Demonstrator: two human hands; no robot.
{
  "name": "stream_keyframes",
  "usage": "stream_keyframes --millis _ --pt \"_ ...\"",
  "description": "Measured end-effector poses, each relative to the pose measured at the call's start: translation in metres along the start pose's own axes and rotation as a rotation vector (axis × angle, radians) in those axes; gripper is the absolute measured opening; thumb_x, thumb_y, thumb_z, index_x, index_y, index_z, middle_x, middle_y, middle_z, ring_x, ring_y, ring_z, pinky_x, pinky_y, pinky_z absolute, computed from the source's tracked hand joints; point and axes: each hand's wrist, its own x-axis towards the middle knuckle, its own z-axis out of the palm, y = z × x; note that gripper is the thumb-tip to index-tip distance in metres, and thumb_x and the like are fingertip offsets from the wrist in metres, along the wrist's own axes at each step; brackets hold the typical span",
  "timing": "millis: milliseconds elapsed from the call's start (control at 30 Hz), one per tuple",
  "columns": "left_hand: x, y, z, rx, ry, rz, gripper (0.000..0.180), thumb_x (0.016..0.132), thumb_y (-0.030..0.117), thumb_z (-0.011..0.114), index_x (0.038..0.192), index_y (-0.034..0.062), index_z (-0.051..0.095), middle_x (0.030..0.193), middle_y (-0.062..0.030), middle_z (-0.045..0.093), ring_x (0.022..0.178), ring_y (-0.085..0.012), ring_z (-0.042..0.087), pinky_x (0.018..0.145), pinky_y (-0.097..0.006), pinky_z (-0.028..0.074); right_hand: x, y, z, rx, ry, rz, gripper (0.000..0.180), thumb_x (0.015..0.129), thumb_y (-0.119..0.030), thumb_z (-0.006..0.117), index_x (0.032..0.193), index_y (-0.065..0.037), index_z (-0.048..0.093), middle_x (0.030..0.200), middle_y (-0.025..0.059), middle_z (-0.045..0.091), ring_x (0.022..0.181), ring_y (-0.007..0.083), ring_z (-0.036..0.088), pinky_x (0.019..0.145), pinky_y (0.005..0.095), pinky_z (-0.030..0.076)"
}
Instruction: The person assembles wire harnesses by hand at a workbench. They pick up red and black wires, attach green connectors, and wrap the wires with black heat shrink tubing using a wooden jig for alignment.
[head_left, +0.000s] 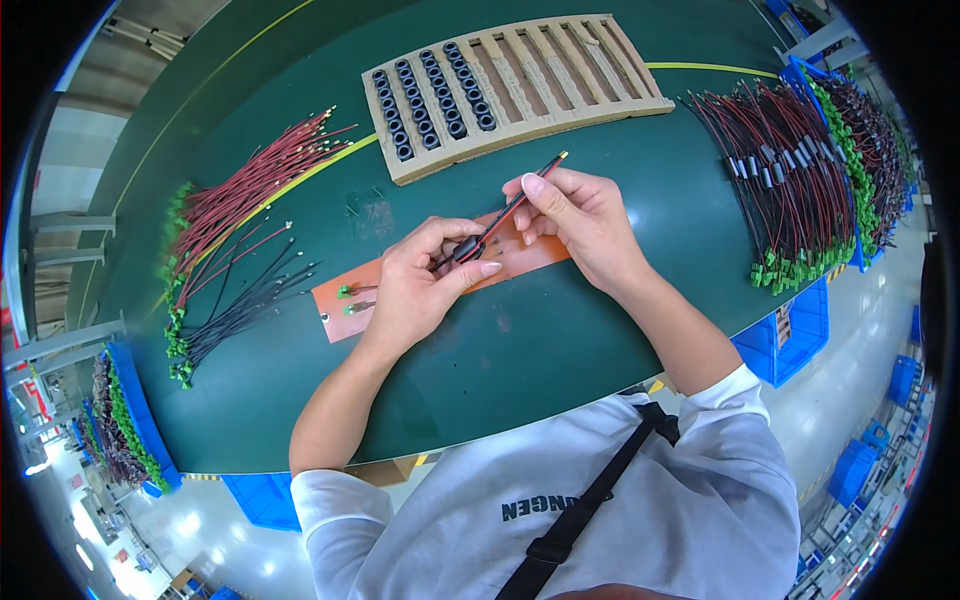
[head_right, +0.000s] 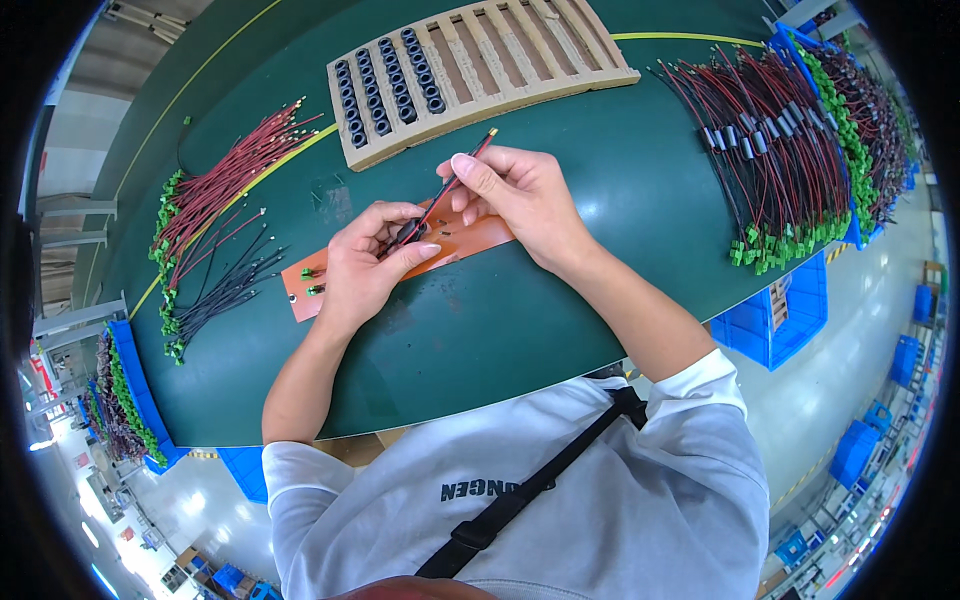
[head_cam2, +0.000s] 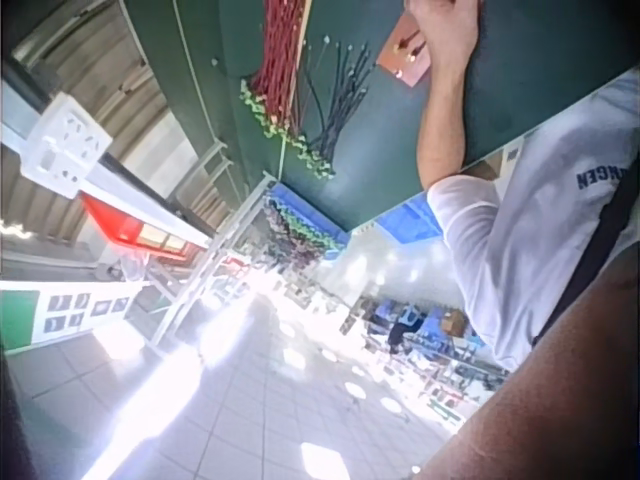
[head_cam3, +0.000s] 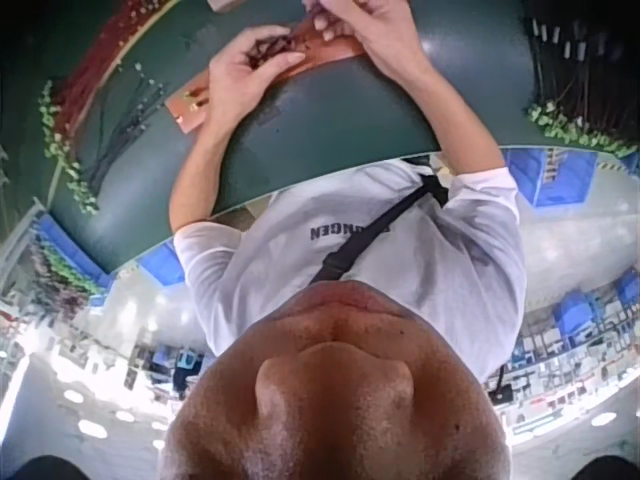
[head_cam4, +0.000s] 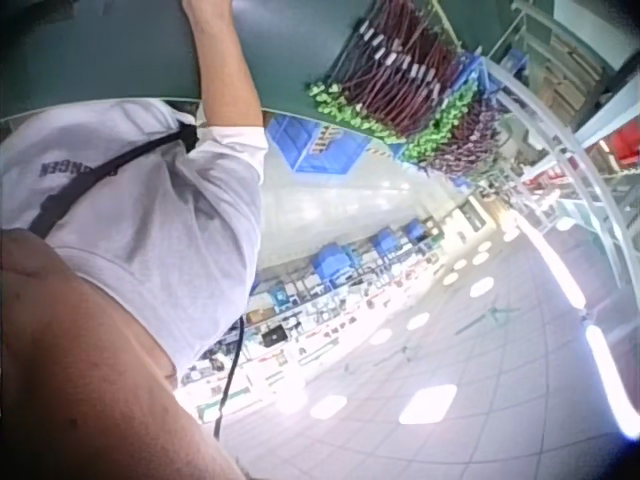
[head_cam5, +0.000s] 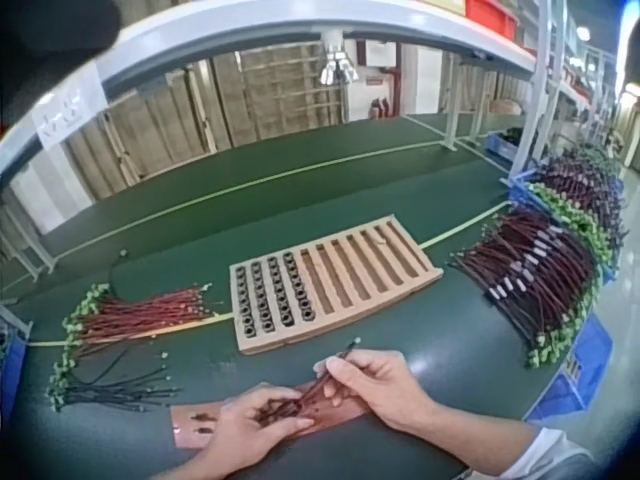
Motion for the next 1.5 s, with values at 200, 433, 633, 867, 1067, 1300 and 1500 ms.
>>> stream_keyframes --millis 200,433,633,867,1067,1300,1500 --pt "-0.001 0.008 -0.003 -0.02 -0.07 -0.067 0.039 0.086 0.001 0.082 0.12 0.0003 0.064 0.107 -0.0047 0.068 0.094 -0.0082 0.065 0.082 -0.024 0.055 -0.002 0.01 0.004 -0.008 -0.027 0.022 0.033 0.106 -0.023 0.06 0.115 0.007 0.07 0.09 0.0076 0.07 0.081 0.0103 0.066 0.076 0.0247 0.057" --pt "-0.003 0.01 -0.005 -0.004 -0.093 -0.146 0.038 0.084 0.005 0.085 0.116 0.0019 0.065 0.106 -0.0019 0.068 0.09 -0.0052 0.063 0.076 -0.02 0.051 -0.004 0.001 0.009 0.216 0.01 0.012 0.032 0.108 -0.023 0.058 0.118 0.006 0.069 0.096 0.0102 0.071 0.078 0.0105 0.064 0.07 0.0251 0.054" --pt "-0.002 0.011 -0.006 0.048 -0.095 -0.129 0.039 0.083 0.006 0.087 0.115 0.0033 0.064 0.102 0.0001 0.067 0.086 -0.0032 0.059 0.073 -0.019 0.048 -0.004 0.0 0.002 0.147 0.04 -0.093 0.032 0.107 -0.022 0.058 0.119 0.006 0.068 0.102 0.0116 0.07 0.076 0.0108 0.06 0.068 0.0251 0.051" --pt "-0.003 0.01 -0.006 0.045 -0.101 -0.145 0.037 0.084 0.005 0.086 0.113 0.0026 0.064 0.102 -0.0015 0.068 0.088 -0.0044 0.061 0.076 -0.02 0.05 -0.002 0.005 0.003 0.186 0.055 -0.137 0.031 0.106 -0.019 0.061 0.118 0.009 0.068 0.098 0.0106 0.071 0.077 0.0108 0.061 0.071 0.0256 0.053" --pt "-0.002 0.009 -0.007 0.005 -0.106 -0.14 0.037 0.086 0.005 0.084 0.117 0.0014 0.064 0.104 -0.0035 0.07 0.094 -0.007 0.064 0.08 -0.021 0.051 -0.005 0.012 0.005 -0.223 -0.034 -0.11 0.029 0.108 -0.018 0.057 0.109 0.007 0.07 0.101 0.0098 0.069 0.081 0.0128 0.065 0.072 0.026 0.053" --pt "-0.001 0.016 -0.006 -0.006 -0.111 -0.148 0.037 0.086 0.006 0.084 0.117 0.0014 0.066 0.104 -0.0026 0.07 0.092 -0.0059 0.064 0.079 -0.02 0.05 -0.004 0.008 0.0 -0.032 0.101 -0.107 0.034 0.107 -0.028 0.059 0.108 0.004 0.072 0.082 0.0034 0.065 0.067 0.0089 0.06 0.063 0.0248 0.053" --pt "-0.002 0.013 -0.006 0.003 -0.116 -0.142 0.037 0.085 0.005 0.084 0.117 0.0013 0.066 0.103 -0.0022 0.07 0.092 -0.0062 0.064 0.079 -0.021 0.05 -0.004 0.004 0.002 -0.06 0.137 -0.09 0.031 0.106 -0.026 0.061 0.099 0.004 0.07 0.084 0.0041 0.065 0.066 0.0085 0.059 0.062 0.0238 0.051"
